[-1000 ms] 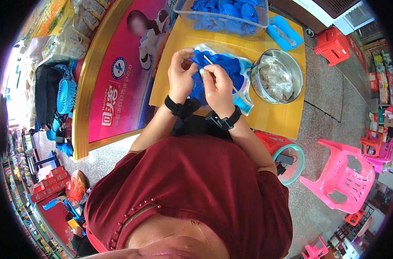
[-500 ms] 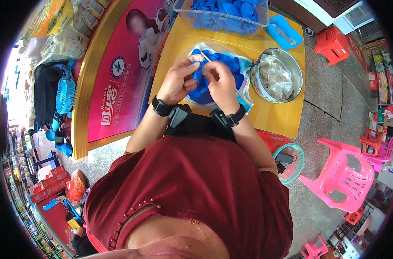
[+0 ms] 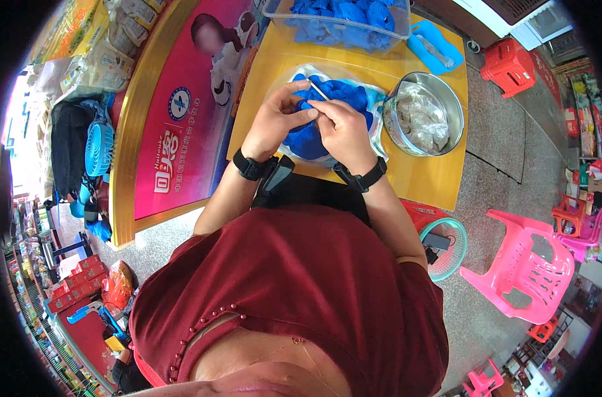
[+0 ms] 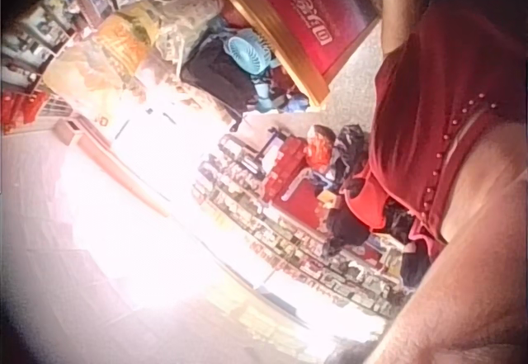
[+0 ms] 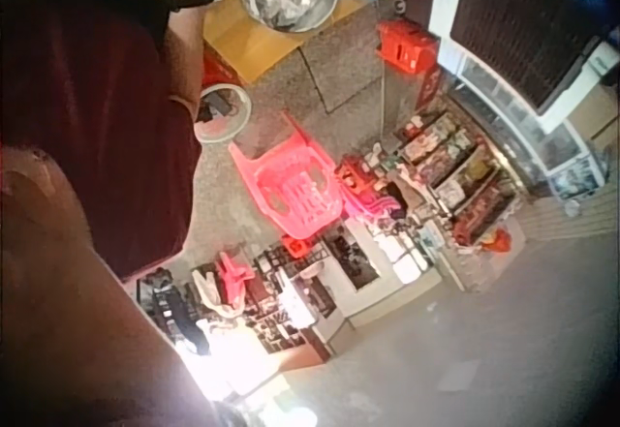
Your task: The person stands at a counter in a shop and repeatedly stuffs small white items into blue plastic bags using a wooden stick. They pick up a blue bag, open it, insert a white item from a metal bowl, and use the stick to push the item down into the bag. This process is repeated for multiple bags throughout the video.
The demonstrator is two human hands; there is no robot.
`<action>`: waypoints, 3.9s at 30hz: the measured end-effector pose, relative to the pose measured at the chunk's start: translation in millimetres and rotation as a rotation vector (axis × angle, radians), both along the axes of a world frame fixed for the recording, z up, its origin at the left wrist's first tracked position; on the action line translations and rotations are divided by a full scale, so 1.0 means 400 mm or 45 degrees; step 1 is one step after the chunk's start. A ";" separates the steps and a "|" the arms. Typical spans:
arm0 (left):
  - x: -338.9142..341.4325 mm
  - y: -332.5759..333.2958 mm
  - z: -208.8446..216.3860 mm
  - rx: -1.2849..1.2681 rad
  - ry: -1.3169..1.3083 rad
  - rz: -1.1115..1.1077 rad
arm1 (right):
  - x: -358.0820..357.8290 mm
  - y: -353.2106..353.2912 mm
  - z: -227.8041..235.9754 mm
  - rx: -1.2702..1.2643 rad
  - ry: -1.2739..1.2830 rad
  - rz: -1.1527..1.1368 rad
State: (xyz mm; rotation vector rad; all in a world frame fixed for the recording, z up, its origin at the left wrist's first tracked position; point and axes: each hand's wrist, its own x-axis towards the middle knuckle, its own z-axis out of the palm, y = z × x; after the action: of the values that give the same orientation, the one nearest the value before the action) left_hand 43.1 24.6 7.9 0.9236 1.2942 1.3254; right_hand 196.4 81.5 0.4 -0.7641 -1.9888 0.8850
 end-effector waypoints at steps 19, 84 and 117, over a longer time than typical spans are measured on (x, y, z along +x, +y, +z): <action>0.034 0.028 -0.042 0.268 0.755 0.634 | -0.026 -0.055 -0.006 -0.635 0.379 0.121; 0.021 -0.021 0.002 0.226 -0.354 0.209 | -0.003 -0.040 -0.001 -0.730 0.477 0.047; -0.051 -0.009 -0.031 0.176 -0.369 0.423 | 0.118 -0.052 0.024 -0.318 -0.339 0.024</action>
State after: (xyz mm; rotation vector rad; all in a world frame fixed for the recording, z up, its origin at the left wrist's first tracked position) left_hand 22.7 21.0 -4.7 0.5934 1.1716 1.7543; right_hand 243.8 60.7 10.0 -1.0518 -2.1413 1.1052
